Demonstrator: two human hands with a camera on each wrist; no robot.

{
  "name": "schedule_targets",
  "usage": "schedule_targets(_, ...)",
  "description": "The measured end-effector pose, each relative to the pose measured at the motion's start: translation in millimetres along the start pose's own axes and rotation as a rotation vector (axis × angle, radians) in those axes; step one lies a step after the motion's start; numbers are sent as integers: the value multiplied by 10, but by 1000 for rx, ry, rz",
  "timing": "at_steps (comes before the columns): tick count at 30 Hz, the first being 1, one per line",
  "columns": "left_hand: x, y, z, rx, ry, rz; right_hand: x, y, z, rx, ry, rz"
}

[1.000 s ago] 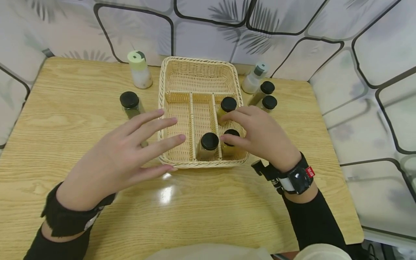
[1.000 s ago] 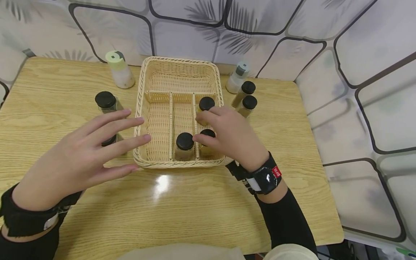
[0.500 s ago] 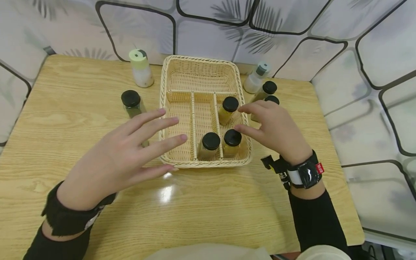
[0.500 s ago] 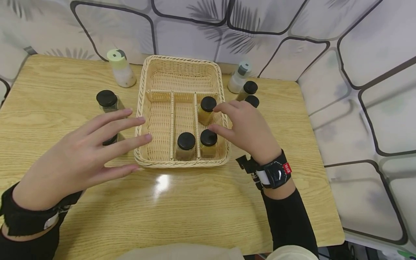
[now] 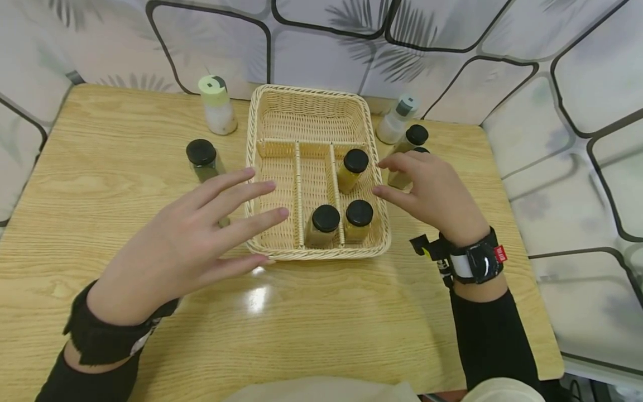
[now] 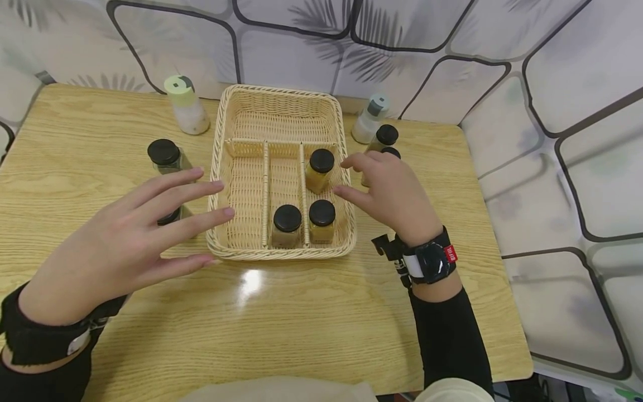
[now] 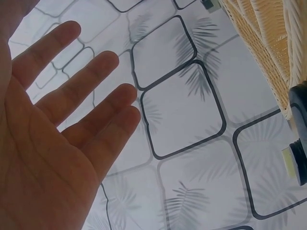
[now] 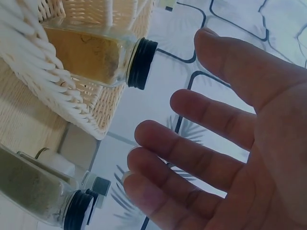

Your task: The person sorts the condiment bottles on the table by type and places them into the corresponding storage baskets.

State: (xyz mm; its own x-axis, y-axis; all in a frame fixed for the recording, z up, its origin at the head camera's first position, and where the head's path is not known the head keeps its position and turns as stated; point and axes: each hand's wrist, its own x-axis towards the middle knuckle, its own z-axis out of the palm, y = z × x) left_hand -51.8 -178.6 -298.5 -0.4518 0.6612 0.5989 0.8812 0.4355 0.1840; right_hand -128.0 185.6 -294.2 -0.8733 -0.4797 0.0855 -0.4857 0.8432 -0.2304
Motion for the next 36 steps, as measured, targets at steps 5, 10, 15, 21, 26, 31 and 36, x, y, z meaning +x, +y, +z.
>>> schedule_targets(5, 0, -5, 0, -2, 2, -1, 2, 43, 6, 1, -9, 14)
schedule_targets(10, 1, -15, 1, 5, -13, -2, 7, 104, 18, 4, -10, 36)
schedule_targets(15, 2, -29, 4, 2, -30, -5, 15, 151, 28, 9, -16, 55)
schedule_targets(21, -8, -23, 6, -8, -32, -14, 28, 211, 46, 8, -26, 82)
schedule_targets(26, -15, -25, 7, -11, -43, -19, 37, 247, 43, 7, -29, 89)
schedule_targets(31, -13, -35, 4, -13, -39, -18, 46, 260, 28, 11, -23, 99)
schedule_targets(36, -24, -38, 7, -9, -48, -29, 57, 297, 31, 29, -19, 107)
